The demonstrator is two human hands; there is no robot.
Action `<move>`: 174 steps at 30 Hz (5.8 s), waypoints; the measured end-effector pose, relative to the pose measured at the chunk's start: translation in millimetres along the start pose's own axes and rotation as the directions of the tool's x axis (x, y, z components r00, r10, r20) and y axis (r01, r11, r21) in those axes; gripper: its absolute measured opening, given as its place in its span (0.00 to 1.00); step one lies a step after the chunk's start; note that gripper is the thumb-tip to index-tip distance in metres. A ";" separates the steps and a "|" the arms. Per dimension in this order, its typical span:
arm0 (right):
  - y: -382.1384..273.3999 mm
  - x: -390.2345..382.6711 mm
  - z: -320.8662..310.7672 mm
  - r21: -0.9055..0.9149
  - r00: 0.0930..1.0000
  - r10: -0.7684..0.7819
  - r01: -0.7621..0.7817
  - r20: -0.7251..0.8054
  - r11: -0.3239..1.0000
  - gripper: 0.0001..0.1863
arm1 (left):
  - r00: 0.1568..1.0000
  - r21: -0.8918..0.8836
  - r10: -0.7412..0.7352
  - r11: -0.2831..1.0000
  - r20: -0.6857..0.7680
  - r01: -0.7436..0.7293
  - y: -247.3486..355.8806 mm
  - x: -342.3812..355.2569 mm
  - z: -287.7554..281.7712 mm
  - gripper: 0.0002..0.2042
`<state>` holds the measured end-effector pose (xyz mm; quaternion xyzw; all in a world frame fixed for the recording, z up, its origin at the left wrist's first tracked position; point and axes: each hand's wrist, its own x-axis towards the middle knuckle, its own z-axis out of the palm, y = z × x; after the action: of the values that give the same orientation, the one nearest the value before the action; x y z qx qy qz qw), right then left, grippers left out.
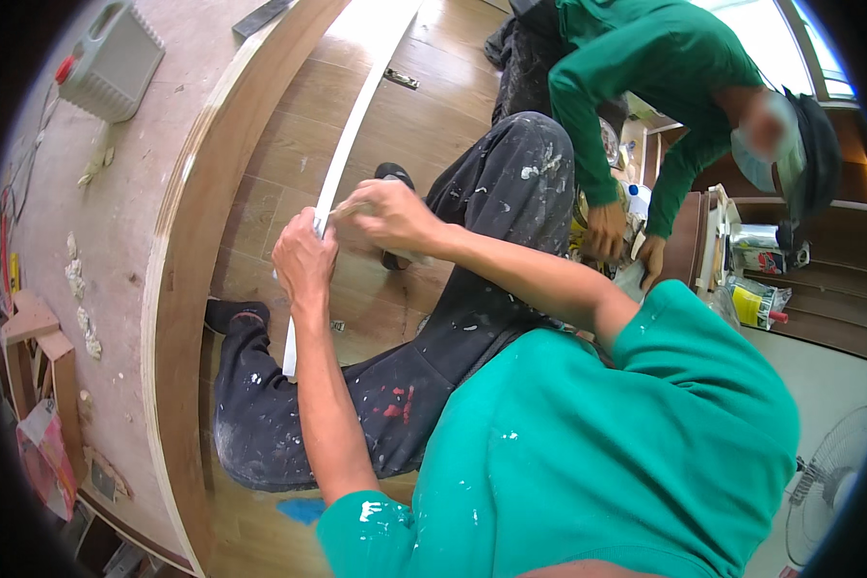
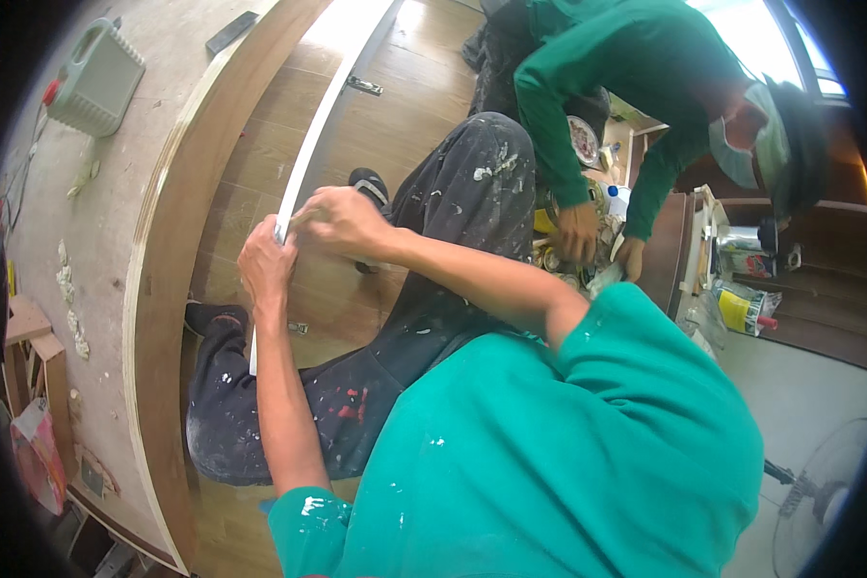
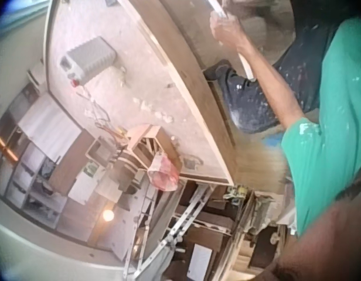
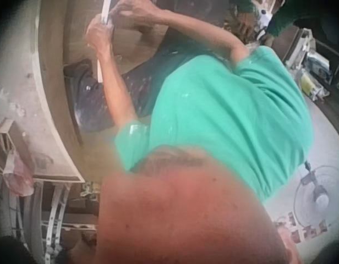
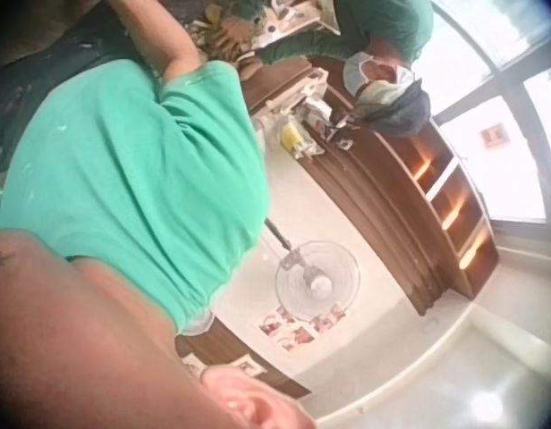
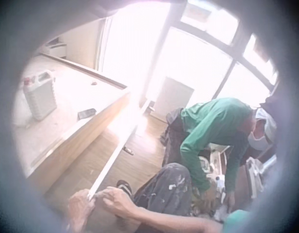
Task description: The person is sitting on the floor and applying a white strip of molding to the edge of a curved wooden structure. They use a cloth to wipe the surface and a scraper tool to smooth the strip into place.
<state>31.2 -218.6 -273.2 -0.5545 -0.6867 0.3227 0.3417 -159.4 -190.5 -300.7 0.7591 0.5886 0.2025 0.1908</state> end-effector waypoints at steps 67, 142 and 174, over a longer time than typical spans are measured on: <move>5.6 33.5 24.1 -0.440 0.981 -0.190 0.153 -0.042 0.885 0.07 | 1.000 0.018 0.003 1.000 -0.001 -0.003 0.6 -3.9 5.0 0.09; 54.4 61.1 6.9 -0.372 0.887 -0.160 -0.014 -0.433 0.928 0.06 | 1.000 0.023 0.016 1.000 0.011 -0.016 -7.6 0.3 -0.9 0.10; 9.6 114.1 -35.4 -0.553 0.967 0.013 0.134 0.254 0.823 0.14 | 0.952 0.090 -0.306 0.948 -0.002 0.304 -46.1 -135.5 -81.0 0.12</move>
<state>48.4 -102.6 -248.6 -0.5642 -0.8056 0.1600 0.0844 -270.6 -307.1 -267.9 0.6679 0.7061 0.1396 0.1891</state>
